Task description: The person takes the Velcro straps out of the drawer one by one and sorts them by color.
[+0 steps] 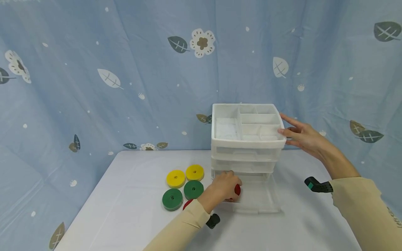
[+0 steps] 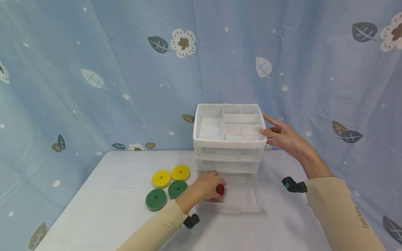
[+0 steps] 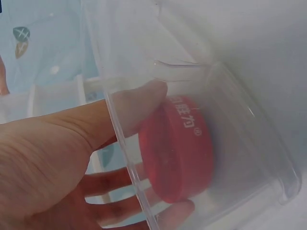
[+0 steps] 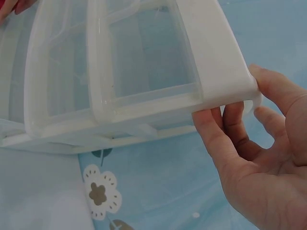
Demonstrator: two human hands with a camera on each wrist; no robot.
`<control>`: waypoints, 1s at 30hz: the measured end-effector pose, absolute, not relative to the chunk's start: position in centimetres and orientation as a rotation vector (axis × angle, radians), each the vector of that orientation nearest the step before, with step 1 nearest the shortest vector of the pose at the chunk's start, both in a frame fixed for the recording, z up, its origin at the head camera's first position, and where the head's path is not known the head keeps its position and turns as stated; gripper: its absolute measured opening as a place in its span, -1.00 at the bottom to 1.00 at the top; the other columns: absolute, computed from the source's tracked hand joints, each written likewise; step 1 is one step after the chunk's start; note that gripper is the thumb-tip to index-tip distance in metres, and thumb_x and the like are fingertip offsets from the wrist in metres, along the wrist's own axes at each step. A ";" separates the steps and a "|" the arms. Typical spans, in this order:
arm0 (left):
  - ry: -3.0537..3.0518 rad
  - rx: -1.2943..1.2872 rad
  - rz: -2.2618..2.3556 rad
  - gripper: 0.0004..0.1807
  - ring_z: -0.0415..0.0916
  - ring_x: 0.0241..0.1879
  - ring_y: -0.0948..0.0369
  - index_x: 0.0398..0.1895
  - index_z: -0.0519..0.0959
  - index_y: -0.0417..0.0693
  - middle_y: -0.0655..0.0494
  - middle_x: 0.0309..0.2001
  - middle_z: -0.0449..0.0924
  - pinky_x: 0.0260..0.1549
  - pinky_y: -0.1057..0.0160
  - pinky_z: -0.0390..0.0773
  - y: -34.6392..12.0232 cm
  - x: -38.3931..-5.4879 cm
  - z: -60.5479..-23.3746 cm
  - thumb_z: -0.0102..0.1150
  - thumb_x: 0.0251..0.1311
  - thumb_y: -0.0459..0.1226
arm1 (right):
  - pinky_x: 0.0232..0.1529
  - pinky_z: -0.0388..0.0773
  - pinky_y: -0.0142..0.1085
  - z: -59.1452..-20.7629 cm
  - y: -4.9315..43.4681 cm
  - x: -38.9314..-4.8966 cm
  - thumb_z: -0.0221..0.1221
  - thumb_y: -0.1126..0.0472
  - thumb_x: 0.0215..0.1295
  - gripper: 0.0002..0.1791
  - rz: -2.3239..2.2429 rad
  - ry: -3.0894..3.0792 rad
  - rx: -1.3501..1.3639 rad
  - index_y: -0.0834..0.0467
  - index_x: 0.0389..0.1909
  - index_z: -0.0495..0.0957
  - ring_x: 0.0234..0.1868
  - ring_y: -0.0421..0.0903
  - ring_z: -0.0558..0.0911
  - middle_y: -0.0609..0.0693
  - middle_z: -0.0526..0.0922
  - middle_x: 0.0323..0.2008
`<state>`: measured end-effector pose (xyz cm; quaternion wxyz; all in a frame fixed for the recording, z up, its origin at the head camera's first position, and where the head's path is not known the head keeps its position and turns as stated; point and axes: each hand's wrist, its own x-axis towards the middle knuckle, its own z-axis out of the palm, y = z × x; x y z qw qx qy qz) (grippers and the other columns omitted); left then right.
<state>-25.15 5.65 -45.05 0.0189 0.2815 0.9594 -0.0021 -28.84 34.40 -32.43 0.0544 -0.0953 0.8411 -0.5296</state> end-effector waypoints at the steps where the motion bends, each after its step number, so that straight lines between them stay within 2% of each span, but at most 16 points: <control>1: 2.980 0.873 -0.013 -0.54 0.52 -0.14 0.14 0.02 0.67 0.39 0.15 -0.05 0.60 -0.29 0.27 0.65 5.6 -25.2 -45.0 0.50 -0.03 -0.02 | 0.08 0.65 -0.34 -32.4 34.4 -28.9 0.14 -0.04 0.41 -0.11 -1.610 2.553 -0.291 -0.31 0.55 -0.22 0.02 -0.38 0.58 0.15 0.25 0.34; 16: 3.000 0.878 -0.010 -0.55 0.46 -0.19 0.17 -0.01 0.67 0.37 0.16 -0.13 0.57 -0.35 0.34 0.59 5.4 -24.8 -45.4 0.51 -0.05 -0.01 | 0.10 0.64 -0.31 -32.5 34.4 -28.8 0.13 -0.06 0.41 -0.13 -1.609 2.548 -0.288 -0.36 0.54 -0.21 0.02 -0.39 0.58 0.13 0.27 0.33; 24: 3.005 0.888 0.041 -0.53 0.44 -0.17 0.17 0.02 0.67 0.35 0.15 -0.10 0.56 -0.29 0.36 0.59 5.1 -24.8 -45.7 0.51 -0.05 -0.01 | 0.07 0.65 -0.34 -32.5 34.5 -28.8 0.14 -0.04 0.41 -0.13 -1.613 2.544 -0.293 -0.35 0.54 -0.21 0.02 -0.39 0.58 0.06 0.31 0.28; 30: 2.995 0.917 0.172 -0.51 0.44 -0.11 0.15 0.07 0.64 0.27 0.12 -0.05 0.54 -0.21 0.38 0.60 4.6 -24.6 -45.6 0.47 0.00 0.00 | 0.10 0.65 -0.31 -32.5 34.4 -28.8 0.14 -0.06 0.40 -0.13 -1.619 2.547 -0.275 -0.37 0.54 -0.19 0.04 -0.34 0.59 0.10 0.29 0.31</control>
